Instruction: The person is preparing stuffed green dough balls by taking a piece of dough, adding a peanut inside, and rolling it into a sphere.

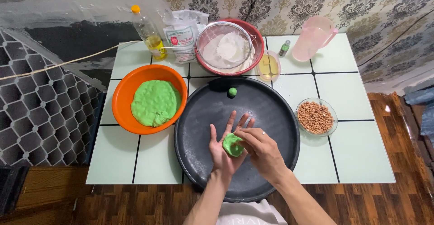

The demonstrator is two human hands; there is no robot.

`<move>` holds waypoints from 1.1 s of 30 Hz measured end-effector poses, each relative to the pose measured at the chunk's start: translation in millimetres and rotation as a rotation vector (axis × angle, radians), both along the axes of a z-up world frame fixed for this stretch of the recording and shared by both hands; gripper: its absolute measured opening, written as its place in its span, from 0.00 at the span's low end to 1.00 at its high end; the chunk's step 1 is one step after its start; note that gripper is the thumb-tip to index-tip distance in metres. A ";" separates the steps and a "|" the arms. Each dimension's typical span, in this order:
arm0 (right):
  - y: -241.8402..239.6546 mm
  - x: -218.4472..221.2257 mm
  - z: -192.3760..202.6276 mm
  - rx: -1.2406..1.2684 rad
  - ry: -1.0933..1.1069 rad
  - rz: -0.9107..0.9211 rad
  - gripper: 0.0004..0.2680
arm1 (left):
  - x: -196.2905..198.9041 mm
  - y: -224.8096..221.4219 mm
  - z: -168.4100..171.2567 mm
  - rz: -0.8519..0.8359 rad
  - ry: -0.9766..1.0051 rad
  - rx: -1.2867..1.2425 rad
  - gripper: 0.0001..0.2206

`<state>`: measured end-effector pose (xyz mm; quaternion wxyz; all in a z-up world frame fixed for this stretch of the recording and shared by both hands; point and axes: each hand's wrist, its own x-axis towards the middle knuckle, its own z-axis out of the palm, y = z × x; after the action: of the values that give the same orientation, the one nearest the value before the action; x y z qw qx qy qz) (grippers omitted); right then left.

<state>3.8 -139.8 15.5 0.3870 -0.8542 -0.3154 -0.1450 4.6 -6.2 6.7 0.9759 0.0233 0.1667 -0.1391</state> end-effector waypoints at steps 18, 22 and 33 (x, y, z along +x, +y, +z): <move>3.7 2.8 -7.1 -0.301 0.040 0.093 0.17 | -0.4 -2.7 -11.8 -0.017 -0.149 -0.151 0.35; 5.5 0.8 -5.2 -0.329 0.147 0.100 0.20 | -0.3 -2.9 -4.6 -0.051 -0.061 -0.039 0.37; 7.1 1.9 6.4 0.317 0.379 -0.170 0.07 | 9.5 2.9 -23.8 0.023 0.045 -0.070 0.39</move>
<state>5.6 -132.7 22.0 0.5547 -0.8183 -0.1376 -0.0618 14.1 -3.3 -17.1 0.9736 -0.0158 0.1841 -0.1339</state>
